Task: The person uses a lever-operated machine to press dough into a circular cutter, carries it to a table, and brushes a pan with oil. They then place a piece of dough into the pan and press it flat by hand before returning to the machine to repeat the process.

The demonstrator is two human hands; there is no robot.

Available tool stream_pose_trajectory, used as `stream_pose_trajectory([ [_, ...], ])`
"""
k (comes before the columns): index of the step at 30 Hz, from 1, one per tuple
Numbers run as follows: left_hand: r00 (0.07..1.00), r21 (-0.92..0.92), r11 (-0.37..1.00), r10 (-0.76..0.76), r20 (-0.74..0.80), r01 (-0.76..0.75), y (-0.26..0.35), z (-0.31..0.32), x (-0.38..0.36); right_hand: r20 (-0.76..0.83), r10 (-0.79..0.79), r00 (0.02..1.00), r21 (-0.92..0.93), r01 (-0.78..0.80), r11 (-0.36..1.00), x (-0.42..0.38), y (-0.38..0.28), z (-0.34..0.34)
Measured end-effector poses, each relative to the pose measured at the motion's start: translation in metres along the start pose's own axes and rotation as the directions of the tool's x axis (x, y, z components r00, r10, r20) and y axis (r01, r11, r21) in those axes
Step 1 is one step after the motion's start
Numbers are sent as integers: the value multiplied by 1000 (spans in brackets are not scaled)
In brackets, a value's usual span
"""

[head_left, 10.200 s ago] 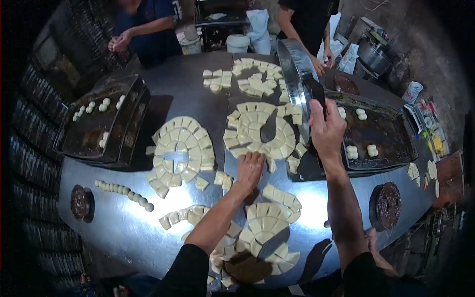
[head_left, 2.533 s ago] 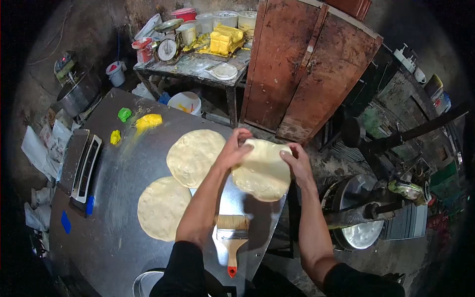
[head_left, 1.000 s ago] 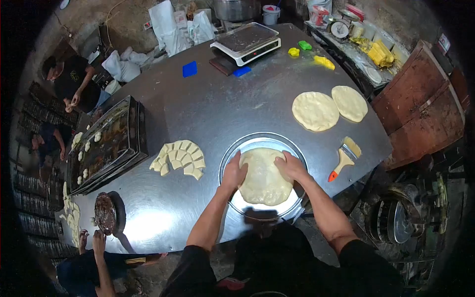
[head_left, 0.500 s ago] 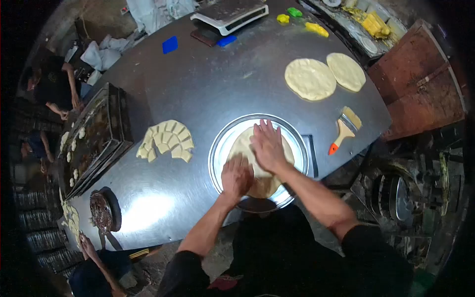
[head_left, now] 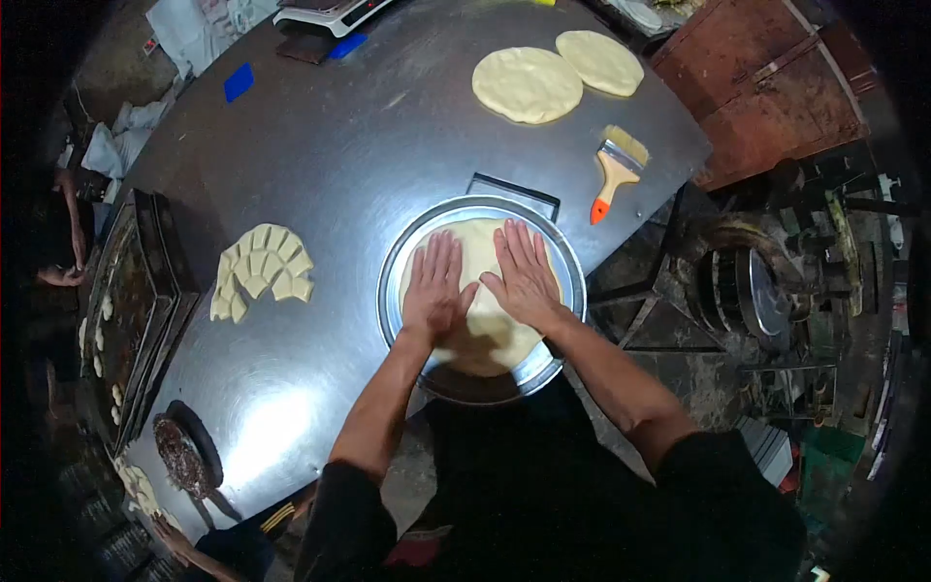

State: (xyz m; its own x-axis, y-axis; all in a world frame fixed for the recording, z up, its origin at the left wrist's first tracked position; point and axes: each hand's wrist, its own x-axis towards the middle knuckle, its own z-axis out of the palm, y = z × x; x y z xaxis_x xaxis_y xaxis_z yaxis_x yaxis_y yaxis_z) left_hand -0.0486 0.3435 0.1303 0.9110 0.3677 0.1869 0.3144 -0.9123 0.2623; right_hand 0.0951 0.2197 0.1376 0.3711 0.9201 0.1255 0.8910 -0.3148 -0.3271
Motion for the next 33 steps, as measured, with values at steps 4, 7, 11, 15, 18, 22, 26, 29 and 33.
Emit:
stream_pose_trajectory([
  [4, 957, 60, 973, -232, 175, 225, 23, -16, -24, 300, 5, 954, 311, -103, 945, 26, 13, -36],
  [7, 957, 170, 975, -183, 225, 146, 27, -11, 2, 34, 178, 983, 71, -180, 981, 6, -17, -10],
  [11, 994, 21, 1000, 20, 112, -23, 21, 6, 16, 115, -111, 987, -9, 113, 994, 5, 26, -12],
  [15, 966, 76, 983, -177, 188, 165, 39, -16, -17, 100, -43, 994, 350, 5, 937, 25, 13, -45],
  [18, 988, 3, 990, 138, 69, -139, 33, -8, 17, 5, 265, 964, 115, -264, 958, -7, 5, -8],
  [22, 999, -90, 995, 33, 25, -31, 40, 3, 17, 44, 31, 999, -6, -31, 999, -11, 46, -23],
  [26, 982, 39, 999, -40, 182, 33, 50, -14, 14, 36, 231, 972, 286, -231, 930, 10, 28, -48],
  [29, 971, -115, 973, 211, 116, -198, 35, 11, 39, 23, 158, 987, -29, -157, 987, -38, 40, -17],
  [33, 996, 31, 999, -18, 91, 15, 46, 10, 22, 214, 6, 977, 341, -80, 937, -1, 71, -41],
])
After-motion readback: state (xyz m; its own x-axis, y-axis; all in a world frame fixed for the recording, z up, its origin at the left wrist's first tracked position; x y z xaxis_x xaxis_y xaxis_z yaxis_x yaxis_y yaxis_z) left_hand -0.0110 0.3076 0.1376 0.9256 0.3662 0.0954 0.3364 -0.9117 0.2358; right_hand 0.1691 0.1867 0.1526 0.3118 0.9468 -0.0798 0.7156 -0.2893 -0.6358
